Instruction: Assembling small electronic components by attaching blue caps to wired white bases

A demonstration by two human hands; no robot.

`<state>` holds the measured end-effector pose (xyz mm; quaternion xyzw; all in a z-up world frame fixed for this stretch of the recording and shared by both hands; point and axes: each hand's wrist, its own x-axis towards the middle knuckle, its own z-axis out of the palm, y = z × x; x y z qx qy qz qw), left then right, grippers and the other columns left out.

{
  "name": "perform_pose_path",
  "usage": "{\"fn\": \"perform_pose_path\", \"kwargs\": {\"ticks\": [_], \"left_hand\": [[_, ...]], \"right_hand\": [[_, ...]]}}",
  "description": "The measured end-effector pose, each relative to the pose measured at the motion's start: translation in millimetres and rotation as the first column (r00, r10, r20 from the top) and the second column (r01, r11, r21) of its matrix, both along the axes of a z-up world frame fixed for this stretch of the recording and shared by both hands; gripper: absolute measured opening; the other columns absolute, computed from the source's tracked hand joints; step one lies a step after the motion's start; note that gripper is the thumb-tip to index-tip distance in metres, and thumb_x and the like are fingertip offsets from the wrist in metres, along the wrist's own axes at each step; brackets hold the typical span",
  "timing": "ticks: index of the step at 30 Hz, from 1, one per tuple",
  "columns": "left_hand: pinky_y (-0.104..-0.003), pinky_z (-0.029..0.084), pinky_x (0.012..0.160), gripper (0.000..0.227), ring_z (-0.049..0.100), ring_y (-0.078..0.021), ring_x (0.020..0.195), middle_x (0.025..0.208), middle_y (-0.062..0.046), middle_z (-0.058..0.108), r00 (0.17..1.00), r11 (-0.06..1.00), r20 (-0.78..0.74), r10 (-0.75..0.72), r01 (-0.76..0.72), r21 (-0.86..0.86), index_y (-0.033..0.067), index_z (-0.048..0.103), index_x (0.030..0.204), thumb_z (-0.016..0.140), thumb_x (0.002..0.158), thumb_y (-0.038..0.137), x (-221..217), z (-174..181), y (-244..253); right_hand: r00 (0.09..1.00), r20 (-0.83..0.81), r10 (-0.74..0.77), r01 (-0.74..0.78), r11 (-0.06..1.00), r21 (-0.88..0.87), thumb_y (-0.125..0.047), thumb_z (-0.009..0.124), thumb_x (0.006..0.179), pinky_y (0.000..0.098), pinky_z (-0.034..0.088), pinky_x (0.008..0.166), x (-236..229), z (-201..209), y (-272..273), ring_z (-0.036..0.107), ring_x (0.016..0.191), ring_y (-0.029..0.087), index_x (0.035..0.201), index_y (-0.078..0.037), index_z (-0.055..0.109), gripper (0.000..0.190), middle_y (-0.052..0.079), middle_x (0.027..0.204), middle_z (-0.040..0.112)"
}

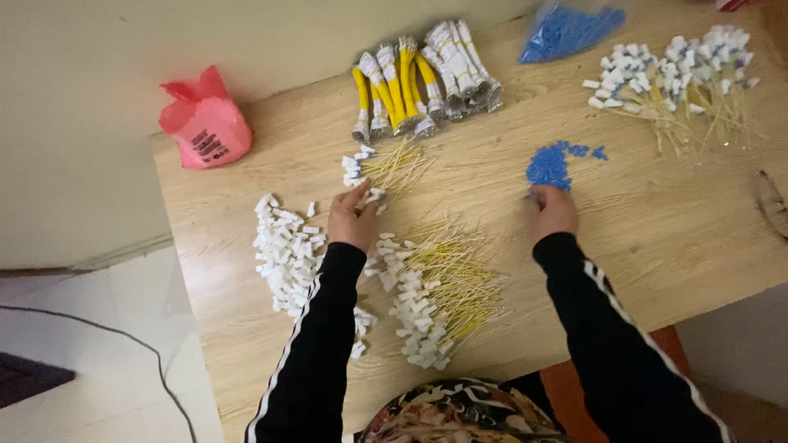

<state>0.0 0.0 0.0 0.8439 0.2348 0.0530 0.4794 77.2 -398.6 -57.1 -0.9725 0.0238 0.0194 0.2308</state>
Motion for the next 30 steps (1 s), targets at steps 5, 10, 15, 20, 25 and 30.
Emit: {"fn": "perform_pose_path", "kwargs": {"ticks": [5,10,15,20,25,30], "left_hand": [[-0.036,0.056,0.074,0.035,0.068,-0.0230,0.078,0.102,-0.004,0.062,0.998,0.984,-0.026,-0.052,0.055,0.169,0.0286,0.068,0.116,0.072,0.082,0.025,-34,28,-12],[-0.030,0.057,0.070,0.025,0.069,-0.0178,0.075,0.086,0.006,0.064,0.955,0.920,-0.036,-0.295,0.294,0.258,0.0306,0.073,0.103,0.077,0.078,0.030,-78,14,-28],[-0.034,0.057,0.070,0.027,0.067,-0.0239,0.076,0.084,-0.001,0.060,0.890,0.795,0.065,-0.451,0.368,0.482,0.0261,0.073,0.102,0.076,0.077,0.036,-90,12,-40],[-0.040,0.055,0.075,0.029,0.067,-0.0267,0.089,0.093,-0.001,0.061,0.871,0.712,-0.109,-0.479,0.458,0.532,0.0277,0.072,0.106,0.071,0.080,0.038,-86,13,-46],[-0.042,0.056,0.073,0.033,0.068,-0.0289,0.087,0.091,-0.003,0.064,0.923,0.846,0.020,-0.384,0.343,0.409,0.0257,0.068,0.113,0.071,0.080,0.022,-100,6,-36],[-0.042,0.058,0.076,0.022,0.070,-0.0270,0.085,0.091,0.001,0.064,0.947,0.929,-0.217,-0.235,0.285,0.235,0.0307,0.068,0.105,0.069,0.084,0.036,-136,22,-27]], "right_hand": [[0.998,0.013,0.054,-0.051,0.987,-0.151,-0.034,0.069,0.088,0.0408,0.052,0.088,12,-20,-10,0.063,0.100,0.025,0.106,-0.025,0.068,0.020,0.002,0.094,0.065],[0.995,-0.064,0.071,-0.083,0.973,-0.216,-0.035,0.063,0.094,0.0424,0.052,0.088,12,6,1,0.061,0.104,0.026,0.105,-0.024,0.066,0.016,0.004,0.102,0.060],[0.969,-0.240,0.050,-0.118,0.954,-0.277,-0.039,0.051,0.101,0.0473,0.053,0.087,10,38,19,0.063,0.106,0.032,0.115,-0.020,0.057,0.025,0.010,0.116,0.053],[0.954,-0.295,0.048,-0.121,0.964,-0.237,-0.043,0.047,0.101,0.0506,0.052,0.089,12,39,14,0.062,0.107,0.035,0.122,-0.024,0.050,0.028,0.010,0.121,0.049],[0.956,-0.275,0.097,-0.166,0.957,-0.239,-0.045,0.048,0.101,0.0463,0.052,0.090,9,41,13,0.062,0.110,0.033,0.118,-0.024,0.056,0.027,0.009,0.119,0.052],[0.972,-0.235,-0.025,-0.038,0.965,-0.260,-0.043,0.047,0.100,0.0498,0.051,0.092,18,-11,-2,0.064,0.106,0.035,0.114,-0.022,0.054,0.026,0.007,0.126,0.047]]}}
